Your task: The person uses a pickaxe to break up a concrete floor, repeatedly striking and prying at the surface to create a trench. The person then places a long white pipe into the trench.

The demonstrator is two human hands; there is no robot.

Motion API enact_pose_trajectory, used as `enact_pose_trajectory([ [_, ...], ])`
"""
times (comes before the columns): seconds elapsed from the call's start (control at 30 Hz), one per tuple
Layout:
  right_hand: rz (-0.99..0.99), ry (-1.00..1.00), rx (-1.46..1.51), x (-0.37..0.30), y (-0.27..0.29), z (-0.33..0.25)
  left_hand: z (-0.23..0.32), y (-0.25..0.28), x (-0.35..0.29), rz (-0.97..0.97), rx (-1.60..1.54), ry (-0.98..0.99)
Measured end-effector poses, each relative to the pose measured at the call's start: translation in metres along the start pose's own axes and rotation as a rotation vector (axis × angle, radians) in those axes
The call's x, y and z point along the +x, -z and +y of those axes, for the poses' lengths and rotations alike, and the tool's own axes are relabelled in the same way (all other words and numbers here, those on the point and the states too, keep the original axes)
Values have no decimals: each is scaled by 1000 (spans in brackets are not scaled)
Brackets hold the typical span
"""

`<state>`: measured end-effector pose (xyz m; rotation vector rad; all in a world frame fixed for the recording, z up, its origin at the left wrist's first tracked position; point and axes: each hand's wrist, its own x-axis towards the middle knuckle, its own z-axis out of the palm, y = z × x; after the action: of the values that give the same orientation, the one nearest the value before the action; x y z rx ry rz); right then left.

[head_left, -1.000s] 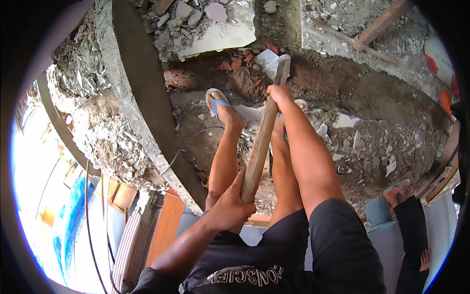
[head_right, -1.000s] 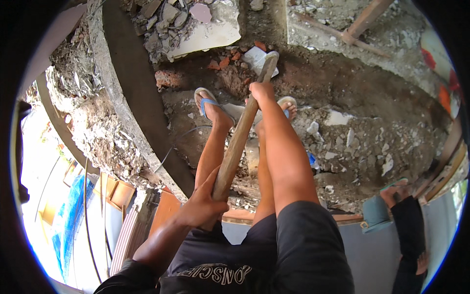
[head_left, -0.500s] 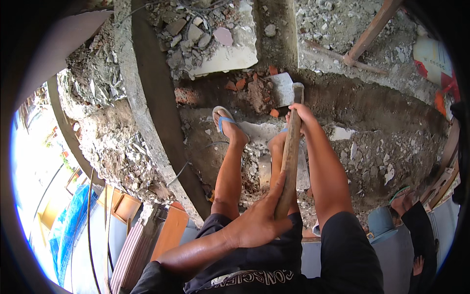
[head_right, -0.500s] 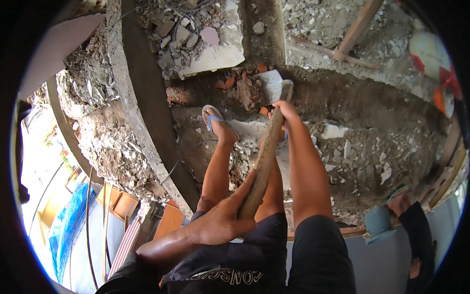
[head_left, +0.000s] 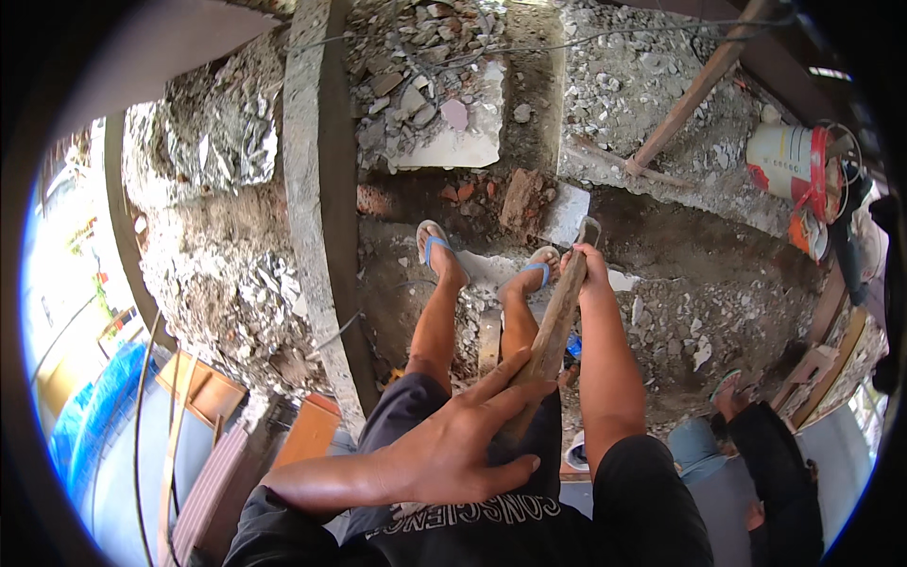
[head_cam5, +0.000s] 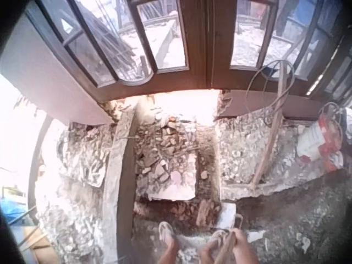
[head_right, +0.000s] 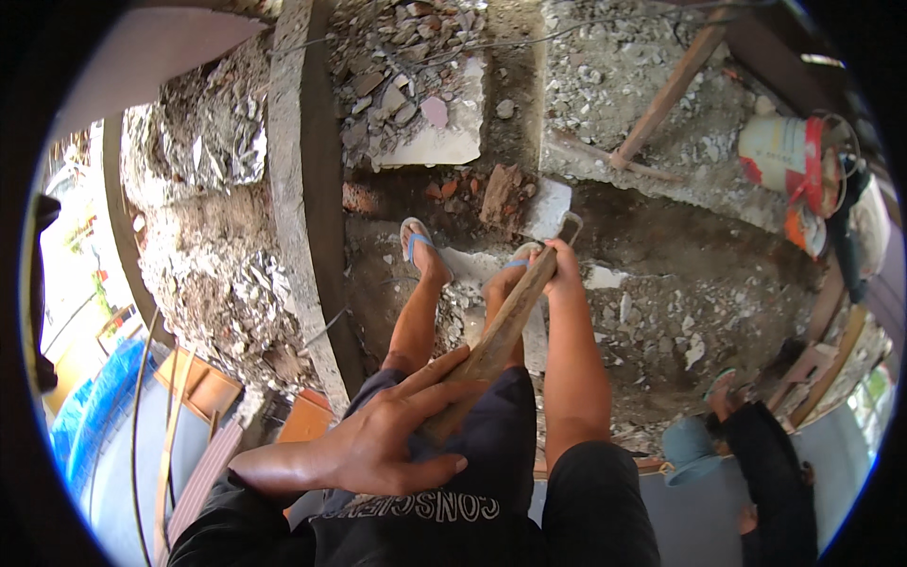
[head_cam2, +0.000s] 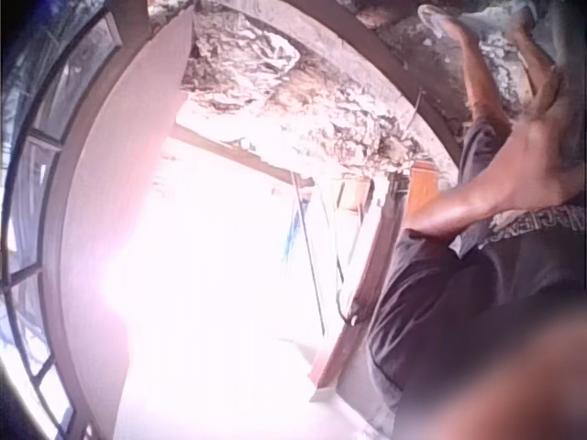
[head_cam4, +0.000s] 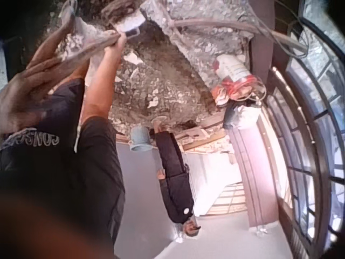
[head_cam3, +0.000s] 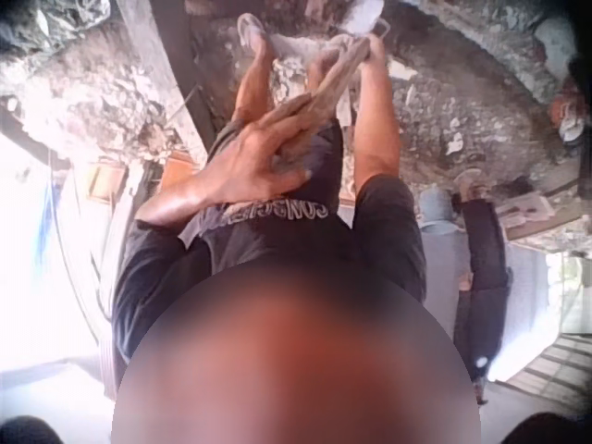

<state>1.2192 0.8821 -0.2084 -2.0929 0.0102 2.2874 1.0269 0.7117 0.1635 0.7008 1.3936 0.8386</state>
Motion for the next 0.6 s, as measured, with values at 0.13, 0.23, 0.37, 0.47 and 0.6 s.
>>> enact_pose_trajectory([
  [0.13, 4, 45, -132, -41, -20, -11, 21, -11, -36, 97, -76, -22],
  [0.23, 14, 66, -246, -63, -45, -16, 28, -20, -69, 221, -121, -61],
  [0.37, -40, 65, -561, -90, -77, -7, 25, -45, -122, 486, -180, -96],
  [0.47, -35, 26, -707, -109, -108, 14, 15, -71, -165, 670, -231, -86],
  [0.6, -27, 27, -837, -128, -133, 79, -5, -108, -231, 868, -428, 53],
])
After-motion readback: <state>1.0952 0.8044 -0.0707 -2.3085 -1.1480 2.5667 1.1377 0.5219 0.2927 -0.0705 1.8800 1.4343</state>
